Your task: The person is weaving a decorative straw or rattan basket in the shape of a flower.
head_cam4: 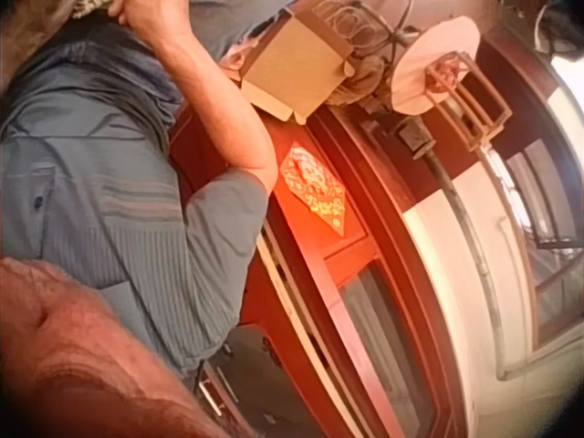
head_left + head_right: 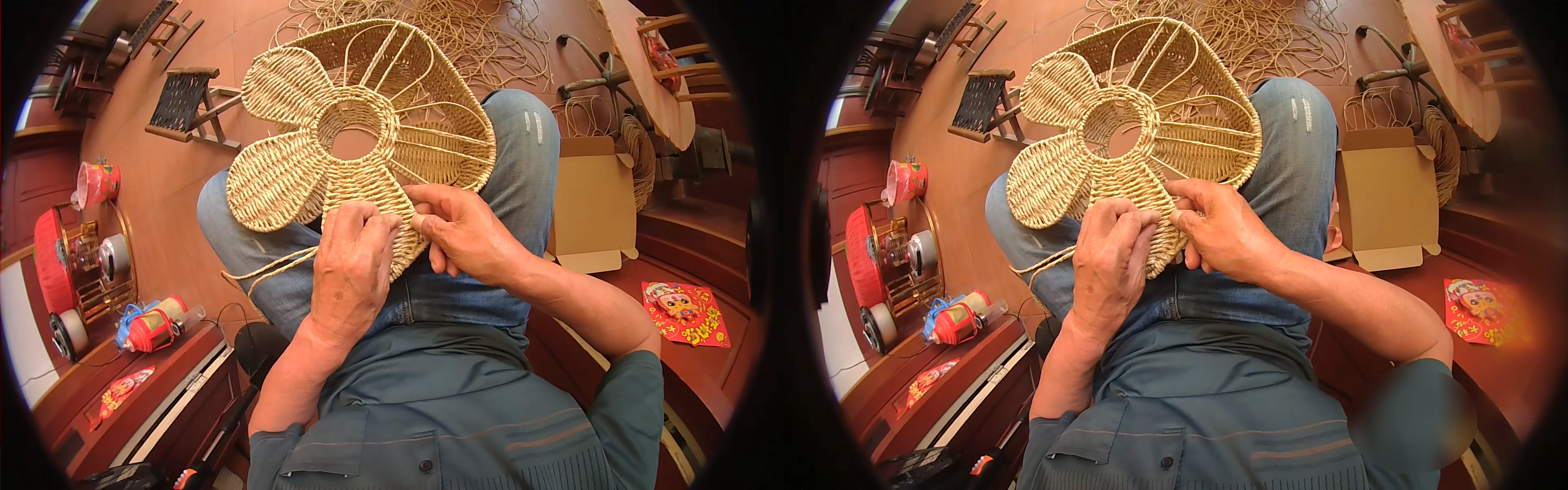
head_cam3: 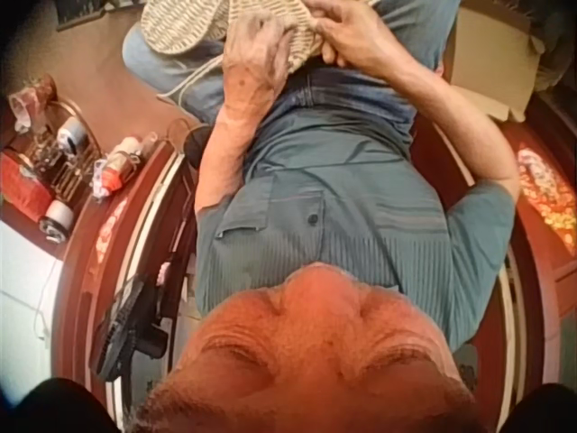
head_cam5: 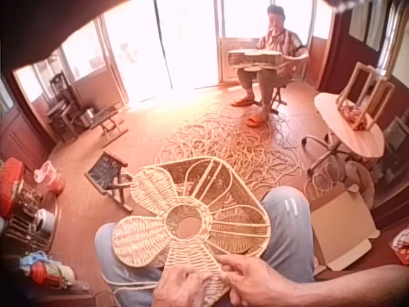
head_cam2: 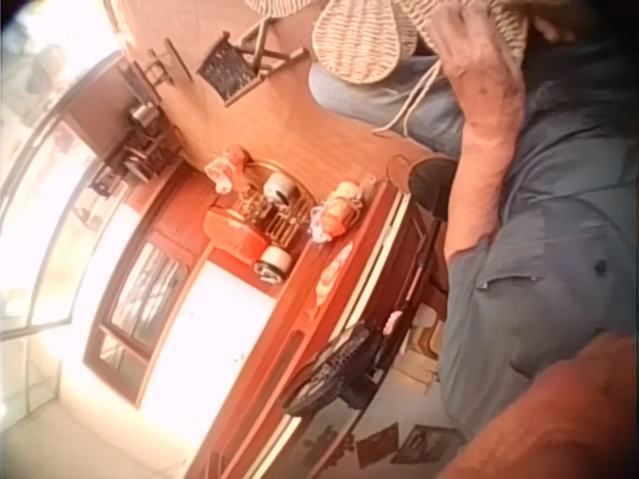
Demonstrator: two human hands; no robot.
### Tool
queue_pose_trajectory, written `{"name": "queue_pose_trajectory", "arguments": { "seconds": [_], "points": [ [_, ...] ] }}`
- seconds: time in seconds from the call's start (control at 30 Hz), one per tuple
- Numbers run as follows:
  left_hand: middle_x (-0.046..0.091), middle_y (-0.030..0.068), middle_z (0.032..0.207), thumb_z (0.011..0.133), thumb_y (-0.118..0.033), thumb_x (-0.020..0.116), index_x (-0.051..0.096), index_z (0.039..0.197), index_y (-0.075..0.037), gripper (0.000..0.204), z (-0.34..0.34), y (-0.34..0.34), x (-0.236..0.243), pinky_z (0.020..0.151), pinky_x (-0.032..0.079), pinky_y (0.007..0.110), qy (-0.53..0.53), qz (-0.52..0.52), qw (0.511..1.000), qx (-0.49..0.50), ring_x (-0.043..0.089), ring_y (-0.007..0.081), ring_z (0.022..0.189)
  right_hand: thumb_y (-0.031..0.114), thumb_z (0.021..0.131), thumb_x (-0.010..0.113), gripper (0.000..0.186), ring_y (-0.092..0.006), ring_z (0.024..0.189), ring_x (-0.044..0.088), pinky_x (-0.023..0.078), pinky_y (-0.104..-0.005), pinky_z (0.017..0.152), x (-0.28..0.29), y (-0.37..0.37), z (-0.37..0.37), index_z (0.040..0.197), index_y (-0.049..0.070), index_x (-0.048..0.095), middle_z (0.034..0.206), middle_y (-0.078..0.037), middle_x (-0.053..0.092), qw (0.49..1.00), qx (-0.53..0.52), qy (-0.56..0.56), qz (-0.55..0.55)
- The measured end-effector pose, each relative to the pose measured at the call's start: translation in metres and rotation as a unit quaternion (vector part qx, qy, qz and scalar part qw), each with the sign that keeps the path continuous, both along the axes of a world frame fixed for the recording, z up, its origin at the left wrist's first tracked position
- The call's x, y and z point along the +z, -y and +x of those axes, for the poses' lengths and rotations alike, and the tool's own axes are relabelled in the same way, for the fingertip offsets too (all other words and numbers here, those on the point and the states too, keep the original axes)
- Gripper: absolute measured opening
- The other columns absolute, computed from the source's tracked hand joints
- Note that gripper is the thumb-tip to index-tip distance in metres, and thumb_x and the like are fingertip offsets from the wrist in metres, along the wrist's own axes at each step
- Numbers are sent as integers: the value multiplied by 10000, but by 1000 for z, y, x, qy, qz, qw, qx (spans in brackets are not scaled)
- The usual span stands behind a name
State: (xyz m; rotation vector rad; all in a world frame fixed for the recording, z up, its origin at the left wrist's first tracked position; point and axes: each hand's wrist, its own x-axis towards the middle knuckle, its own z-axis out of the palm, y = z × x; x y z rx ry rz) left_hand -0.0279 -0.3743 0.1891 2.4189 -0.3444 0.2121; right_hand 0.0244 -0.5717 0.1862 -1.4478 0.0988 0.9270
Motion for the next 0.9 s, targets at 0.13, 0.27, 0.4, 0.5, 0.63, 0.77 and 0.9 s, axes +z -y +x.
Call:
{"name": "queue_pose_trajectory", "arguments": {
  "seconds": [0.13, 0.27, 0.4, 0.5, 0.63, 0.77, 0.9],
  "points": [
    [642, 120, 1003, 903, 59, 764, 757, 1123, -29, 238, -3, -4, 3, 832, 530, 412, -1, 12, 1000, -6, 650, 312, 942, 122, 1129, 550, 483, -47, 579, 608, 485, -211, 463, 2, 1, -1, 1594, -6, 524, 915, 0, 635, 1000, 7, -1, -17],
    [662, 111, 963, 880, 114, 740, 743, 1245, -41, 396, -1, -2, 2, 818, 531, 404, 25, 3, 1000, 11, 646, 296, 898, 126, 1126, 558, 491, -55, 584, 618, 491, -218, 465, 4, 0, -1, 1594, -18, 518, 894, 1, 627, 1000, 1, 4, -13],
    [670, 96, 919, 852, 150, 725, 711, 1351, -54, 539, 4, 1, 2, 806, 533, 390, 32, -18, 999, 16, 645, 276, 850, 112, 1121, 550, 497, -72, 594, 633, 494, -223, 467, 4, 1, 1, 1596, -29, 508, 889, -4, 629, 1000, 4, -1, -5],
    [669, 88, 915, 854, 137, 725, 716, 1342, -57, 525, 7, 4, 0, 809, 533, 391, 15, -29, 999, 5, 648, 266, 850, 86, 1112, 529, 511, -85, 624, 671, 502, -225, 469, 5, 2, 3, 1606, -33, 483, 942, -22, 638, 1000, 16, -9, -1],
    [674, 82, 924, 862, 120, 726, 716, 1351, -67, 524, 11, 9, -5, 811, 534, 394, -15, -54, 998, -10, 649, 262, 852, 28, 1092, 471, 515, -109, 679, 729, 523, -224, 480, 4, 3, 0, 1602, -42, 458, 1104, -68, 636, 1000, 0, -8, 19],
    [679, 80, 958, 882, 96, 740, 716, 1365, -78, 514, 9, 10, -5, 816, 543, 389, -9, -58, 998, -8, 651, 258, 855, -2, 1083, 438, 516, -116, 683, 733, 533, -219, 487, 1, 5, -1, 1596, -45, 469, 1173, -73, 613, 999, -12, 1, 36],
    [693, 123, 1051, 905, 69, 740, 691, 1360, -62, 476, 1, 4, 3, 856, 535, 421, -50, -109, 993, 11, 667, 312, 948, -8, 1085, 431, 535, -123, 676, 732, 533, -218, 487, -2, 6, 0, 1619, -40, 456, 1160, -57, 606, 999, 7, -2, 38]
  ]
}}
